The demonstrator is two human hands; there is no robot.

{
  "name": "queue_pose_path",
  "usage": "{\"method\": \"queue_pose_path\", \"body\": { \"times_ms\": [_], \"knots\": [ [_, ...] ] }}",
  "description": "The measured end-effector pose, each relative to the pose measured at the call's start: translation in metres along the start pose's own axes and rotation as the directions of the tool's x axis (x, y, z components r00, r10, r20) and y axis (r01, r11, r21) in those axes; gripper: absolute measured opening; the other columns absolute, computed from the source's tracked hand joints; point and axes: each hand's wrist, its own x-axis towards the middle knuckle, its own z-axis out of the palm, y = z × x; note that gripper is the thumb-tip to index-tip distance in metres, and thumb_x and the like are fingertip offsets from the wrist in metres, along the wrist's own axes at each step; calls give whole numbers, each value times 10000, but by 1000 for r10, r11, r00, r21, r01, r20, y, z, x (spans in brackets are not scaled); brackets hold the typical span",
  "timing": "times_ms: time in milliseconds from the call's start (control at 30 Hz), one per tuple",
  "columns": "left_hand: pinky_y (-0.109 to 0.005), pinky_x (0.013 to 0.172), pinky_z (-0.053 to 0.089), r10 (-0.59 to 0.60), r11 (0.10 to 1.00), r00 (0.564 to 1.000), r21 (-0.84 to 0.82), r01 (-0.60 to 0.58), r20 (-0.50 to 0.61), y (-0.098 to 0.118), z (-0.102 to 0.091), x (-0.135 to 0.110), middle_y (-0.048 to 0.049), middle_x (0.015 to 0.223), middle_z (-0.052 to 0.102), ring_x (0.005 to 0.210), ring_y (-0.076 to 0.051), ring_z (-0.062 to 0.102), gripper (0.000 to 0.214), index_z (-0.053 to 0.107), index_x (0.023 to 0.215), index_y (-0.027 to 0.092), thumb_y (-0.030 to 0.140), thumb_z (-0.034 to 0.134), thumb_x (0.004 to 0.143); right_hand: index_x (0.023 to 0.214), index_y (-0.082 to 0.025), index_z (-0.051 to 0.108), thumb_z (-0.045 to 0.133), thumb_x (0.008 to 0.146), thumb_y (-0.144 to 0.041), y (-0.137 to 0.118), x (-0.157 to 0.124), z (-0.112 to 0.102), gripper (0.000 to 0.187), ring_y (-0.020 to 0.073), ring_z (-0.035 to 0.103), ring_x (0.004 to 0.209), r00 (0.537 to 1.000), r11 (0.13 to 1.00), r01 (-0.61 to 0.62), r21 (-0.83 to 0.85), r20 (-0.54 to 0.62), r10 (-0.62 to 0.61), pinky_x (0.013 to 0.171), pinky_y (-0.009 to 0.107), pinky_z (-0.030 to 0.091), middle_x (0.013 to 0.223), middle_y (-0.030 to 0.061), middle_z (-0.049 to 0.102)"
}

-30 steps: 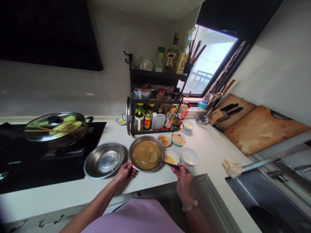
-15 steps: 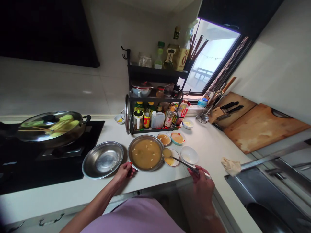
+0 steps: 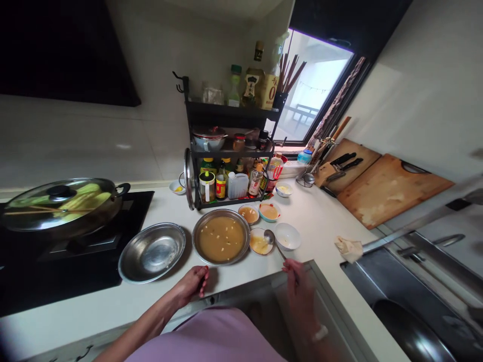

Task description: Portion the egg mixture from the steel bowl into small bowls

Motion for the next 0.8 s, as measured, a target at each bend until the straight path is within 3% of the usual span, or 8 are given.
{"method": "queue_pose_path", "body": {
  "times_ms": [100, 167, 300, 400, 500, 600, 800],
  "knots": [
    [-199, 398, 380, -18, 999, 991, -37, 23, 131, 11, 25, -7, 21, 518, 565, 393, -84, 473, 276, 528, 717, 159, 420, 599, 770, 956, -204, 653, 486, 879, -278, -6, -3, 2, 198, 228, 645, 929, 963, 964, 265, -26, 62, -263, 799, 393, 539, 994, 101, 676],
    [-200, 438, 422, -31, 996, 973, -70, 49, 227, 20, 45, -12, -25, 595, 630, 460, -104, 551, 201, 569, 803, 138, 337, 596, 793, 1002, -208, 644, 465, 887, -222, -16, -6, 10, 213, 222, 638, 948, 944, 947, 319, 17, 81, -320, 779, 373, 548, 1014, 102, 666],
    [-224, 510, 481, -77, 968, 925, -195, 160, 373, 36, 85, -13, -109, 722, 678, 565, -132, 627, 309, 622, 869, 81, 363, 497, 889, 1057, -221, 603, 405, 918, -203, -40, -17, 44, 243, 186, 647, 875, 958, 957, 258, 130, 91, -270, 750, 335, 551, 982, 77, 658],
    [-229, 516, 486, -96, 885, 939, -404, 232, 329, 39, 102, -3, -44, 605, 628, 497, -117, 593, 276, 600, 773, 104, 302, 468, 914, 1049, -214, 607, 408, 924, -240, -54, -25, 74, 237, 182, 641, 898, 973, 977, 168, 130, 136, -185, 776, 320, 542, 972, 75, 661],
    [-211, 478, 465, -168, 787, 965, -563, 253, 199, 39, 102, 9, -3, 518, 572, 407, -95, 529, 257, 561, 708, 120, 203, 436, 916, 1076, -213, 611, 461, 902, -270, -65, -27, 92, 237, 195, 637, 926, 968, 989, 81, 124, 229, -107, 811, 333, 532, 998, 78, 666],
    [-206, 485, 479, -201, 728, 973, -646, 228, 117, 43, 90, 15, -29, 543, 596, 443, -108, 564, 235, 554, 715, 111, 134, 409, 898, 1159, -221, 590, 576, 834, -275, -73, -27, 94, 330, 211, 626, 987, 944, 987, 18, 159, 322, -69, 870, 356, 515, 1090, 82, 649],
    [-171, 461, 470, -267, 777, 961, -607, 167, -77, 61, 55, 5, -47, 595, 615, 460, -86, 576, 218, 523, 761, 110, 37, 351, 874, 1197, -206, 558, 570, 833, -378, -66, -22, 80, 403, 215, 647, 940, 933, 913, -259, 316, 325, 153, 816, 372, 538, 1102, 109, 649]
  ]
}}
